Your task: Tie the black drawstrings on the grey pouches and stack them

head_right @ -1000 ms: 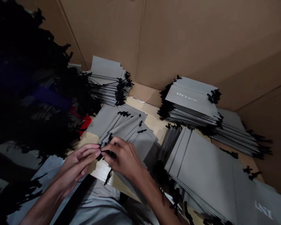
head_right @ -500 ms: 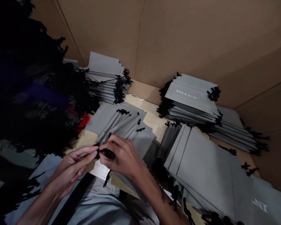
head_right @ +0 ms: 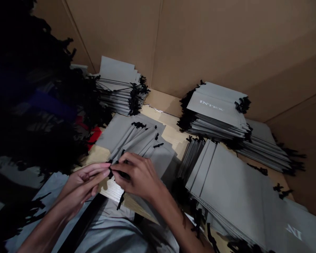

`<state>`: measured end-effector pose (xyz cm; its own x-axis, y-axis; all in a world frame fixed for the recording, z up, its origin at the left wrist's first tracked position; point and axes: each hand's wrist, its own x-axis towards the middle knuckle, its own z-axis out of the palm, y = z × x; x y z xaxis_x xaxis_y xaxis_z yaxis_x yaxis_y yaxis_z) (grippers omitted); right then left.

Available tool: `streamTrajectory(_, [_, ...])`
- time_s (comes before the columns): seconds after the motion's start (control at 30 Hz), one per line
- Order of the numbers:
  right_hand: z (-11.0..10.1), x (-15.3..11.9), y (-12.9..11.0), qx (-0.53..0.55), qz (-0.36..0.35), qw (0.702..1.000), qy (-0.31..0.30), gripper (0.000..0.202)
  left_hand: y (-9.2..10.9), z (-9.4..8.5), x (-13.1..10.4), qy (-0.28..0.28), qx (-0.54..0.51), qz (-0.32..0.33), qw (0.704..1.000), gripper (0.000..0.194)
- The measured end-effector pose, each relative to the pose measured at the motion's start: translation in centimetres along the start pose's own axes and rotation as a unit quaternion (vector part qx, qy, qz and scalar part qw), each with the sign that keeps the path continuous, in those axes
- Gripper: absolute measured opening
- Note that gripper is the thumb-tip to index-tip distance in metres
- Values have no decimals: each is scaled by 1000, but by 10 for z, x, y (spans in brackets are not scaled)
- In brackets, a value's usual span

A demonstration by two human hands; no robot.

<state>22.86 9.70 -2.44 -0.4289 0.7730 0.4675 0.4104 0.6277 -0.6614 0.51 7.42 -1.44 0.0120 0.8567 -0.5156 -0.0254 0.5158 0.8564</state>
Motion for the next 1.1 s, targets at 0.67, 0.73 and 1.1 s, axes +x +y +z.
streamTrajectory(0.67, [-8, 13, -6, -102, -52, 991, -71, 13, 5, -2, -3, 46, 75, -3, 996, 55])
streamTrajectory(0.73, [-7, 13, -6, -107, -56, 990, -69, 13, 9, 1, -5, 51, 67, -11, 996, 54])
streamTrajectory(1.1, [-3, 8, -4, -117, -47, 987, -97, 13, 2, -2, -2, 55, 93, -7, 994, 52])
